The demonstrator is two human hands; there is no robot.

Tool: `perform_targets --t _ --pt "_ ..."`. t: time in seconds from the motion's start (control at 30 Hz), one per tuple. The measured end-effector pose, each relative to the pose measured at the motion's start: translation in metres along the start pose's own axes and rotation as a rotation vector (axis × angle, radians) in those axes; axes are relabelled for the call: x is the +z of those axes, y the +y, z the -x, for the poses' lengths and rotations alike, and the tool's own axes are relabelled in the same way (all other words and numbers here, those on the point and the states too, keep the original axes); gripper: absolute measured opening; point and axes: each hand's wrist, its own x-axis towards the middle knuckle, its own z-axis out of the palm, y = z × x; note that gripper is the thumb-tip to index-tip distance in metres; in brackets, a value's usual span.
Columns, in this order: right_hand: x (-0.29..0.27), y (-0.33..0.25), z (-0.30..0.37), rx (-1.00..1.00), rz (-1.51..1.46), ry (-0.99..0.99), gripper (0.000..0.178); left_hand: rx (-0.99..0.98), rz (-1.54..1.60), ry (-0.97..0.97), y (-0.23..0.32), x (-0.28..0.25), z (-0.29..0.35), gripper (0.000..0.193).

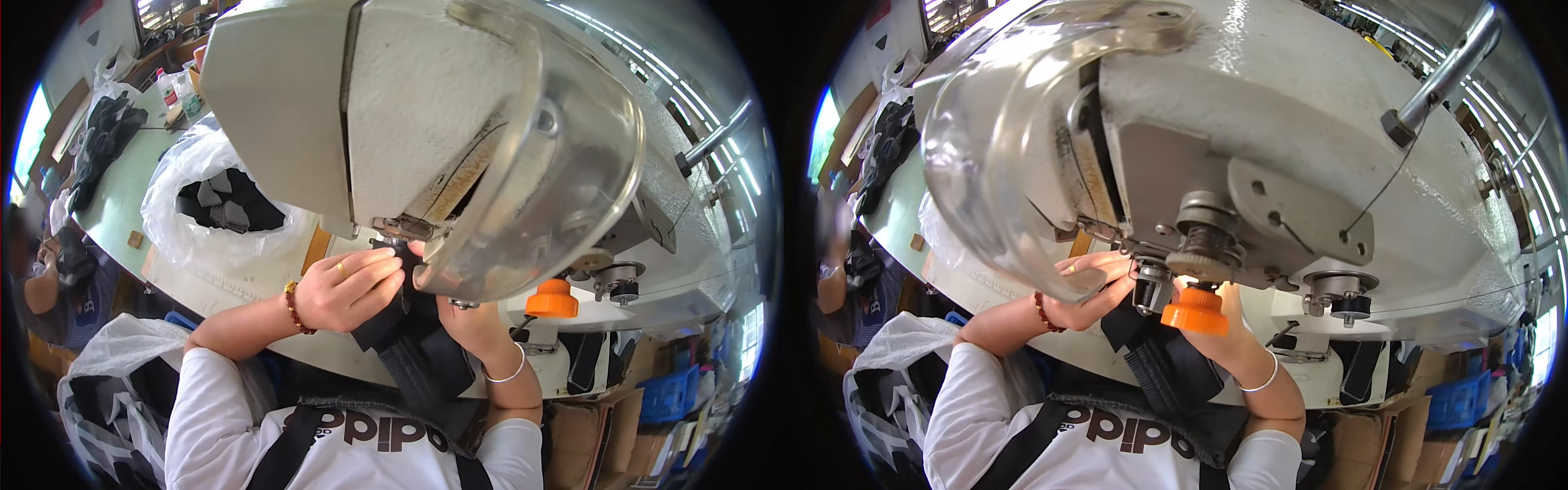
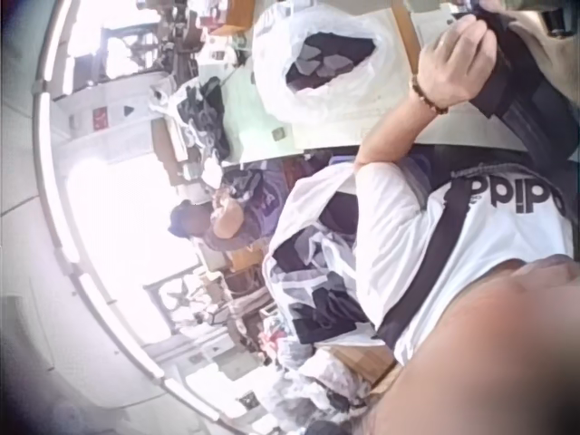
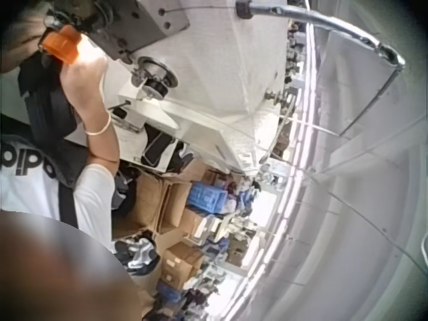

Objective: Using an industrial sewing machine to stitch together black and grey shoe components in a manufacturing environment.

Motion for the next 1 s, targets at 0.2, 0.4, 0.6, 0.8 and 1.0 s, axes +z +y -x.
perform_targets --t 0.2,0.4,0.6,0.8,1.0 --pt "-0.002 0.004 0.009 -0.012 -0.239 -0.056 0.027 0.001 0.025 0.093 -0.005 0.004 0.012 0.019" --pt "-0.010 -0.001 0.015 0.254 -0.463 -0.346 0.071 -0.027 0.079 0.105 -0.010 0.006 0.016 0.020" --pt "-0.005 0.000 0.022 -0.085 0.133 -0.169 0.046 -0.058 0.136 0.119 -0.012 0.007 0.018 0.024" --pt "-0.007 -0.002 0.013 -0.110 0.021 -0.187 0.047 -0.019 0.136 0.176 -0.011 0.013 0.020 0.026" --pt "-0.011 -0.014 0.007 0.254 -0.279 -0.267 0.050 0.014 0.116 0.132 -0.014 0.011 0.024 0.030"
